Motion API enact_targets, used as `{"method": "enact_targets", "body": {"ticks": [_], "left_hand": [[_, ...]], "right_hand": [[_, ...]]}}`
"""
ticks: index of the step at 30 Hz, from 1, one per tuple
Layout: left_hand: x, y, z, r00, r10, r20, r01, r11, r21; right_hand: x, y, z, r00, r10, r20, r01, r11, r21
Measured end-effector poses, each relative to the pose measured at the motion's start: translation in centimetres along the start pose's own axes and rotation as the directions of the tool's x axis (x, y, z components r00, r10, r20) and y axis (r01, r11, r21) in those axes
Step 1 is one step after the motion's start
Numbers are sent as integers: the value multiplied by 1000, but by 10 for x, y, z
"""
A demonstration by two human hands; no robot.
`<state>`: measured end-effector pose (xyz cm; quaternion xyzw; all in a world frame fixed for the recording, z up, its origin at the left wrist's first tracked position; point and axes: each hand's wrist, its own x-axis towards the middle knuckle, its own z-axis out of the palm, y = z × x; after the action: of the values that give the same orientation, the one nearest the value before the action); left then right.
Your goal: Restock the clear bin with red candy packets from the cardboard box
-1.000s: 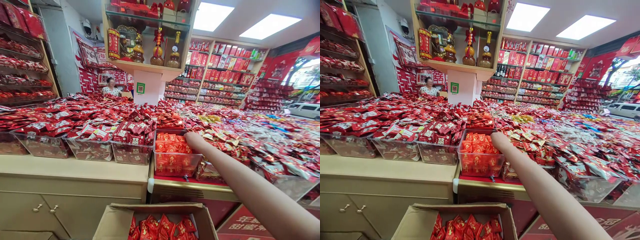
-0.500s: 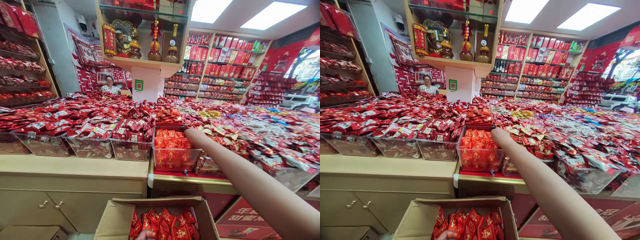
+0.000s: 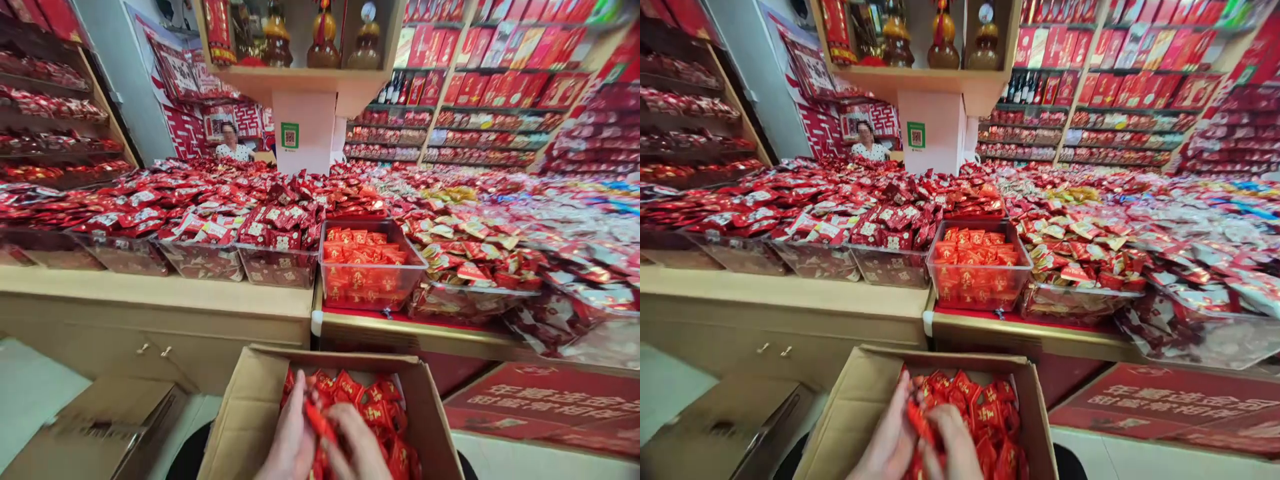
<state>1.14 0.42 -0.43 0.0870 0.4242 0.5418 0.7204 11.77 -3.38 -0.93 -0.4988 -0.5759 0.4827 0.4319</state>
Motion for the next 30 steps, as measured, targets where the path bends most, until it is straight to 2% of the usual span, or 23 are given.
{"method": "enact_targets", "body": {"ticks": [2, 4, 6, 11, 12, 14, 17, 20, 23, 25, 27, 29, 30], "left_hand": [[-9, 1, 7, 997, 23, 70, -26, 999, 35], [-14, 0, 9, 994, 49, 95, -63, 986, 156], [-15, -4, 8, 996, 57, 74, -73, 967, 242], [-10, -11, 6, 997, 75, 36, -81, 966, 244], [-9, -11, 5, 995, 89, 32, -95, 965, 243], [-6, -11, 5, 990, 139, 18, -138, 949, 284], [-4, -12, 1, 979, 186, 78, -201, 858, 473], [-4, -16, -7, 967, 181, 182, -254, 773, 581], [0, -19, -20, 962, 225, 153, -272, 766, 583], [7, -22, -33, 974, 197, 115, -226, 750, 621], [18, -27, -49, 981, 141, 130, -192, 687, 701], [27, -35, -65, 976, 59, 208, -202, 586, 785], [31, -39, -72, 974, -19, 224, -179, 534, 826]], "right_hand": [[1, 1, -8, 983, 180, -33, -167, 955, 244], [2, 1, -15, 937, 348, 2, -304, 818, 489], [-1, 3, -18, 918, 393, 54, -341, 712, 613], [-8, 8, -12, 897, 438, 68, -339, 580, 741], [-7, 9, -11, 900, 434, 48, -324, 592, 738], [-6, 11, -11, 922, 387, -5, -284, 686, 670], [-4, 22, -11, 960, 277, -44, -219, 837, 502], [-3, 40, -6, 975, 203, -94, -141, 883, 448], [-3, 43, -6, 975, 197, -106, -132, 889, 438], [0, 23, -17, 980, 180, -85, -133, 910, 392], [7, -16, -41, 990, 101, -99, -67, 953, 296], [20, -68, -73, 985, -53, -162, 79, 984, 159], [30, -95, -90, 963, -156, -219, 176, 981, 75]]}}
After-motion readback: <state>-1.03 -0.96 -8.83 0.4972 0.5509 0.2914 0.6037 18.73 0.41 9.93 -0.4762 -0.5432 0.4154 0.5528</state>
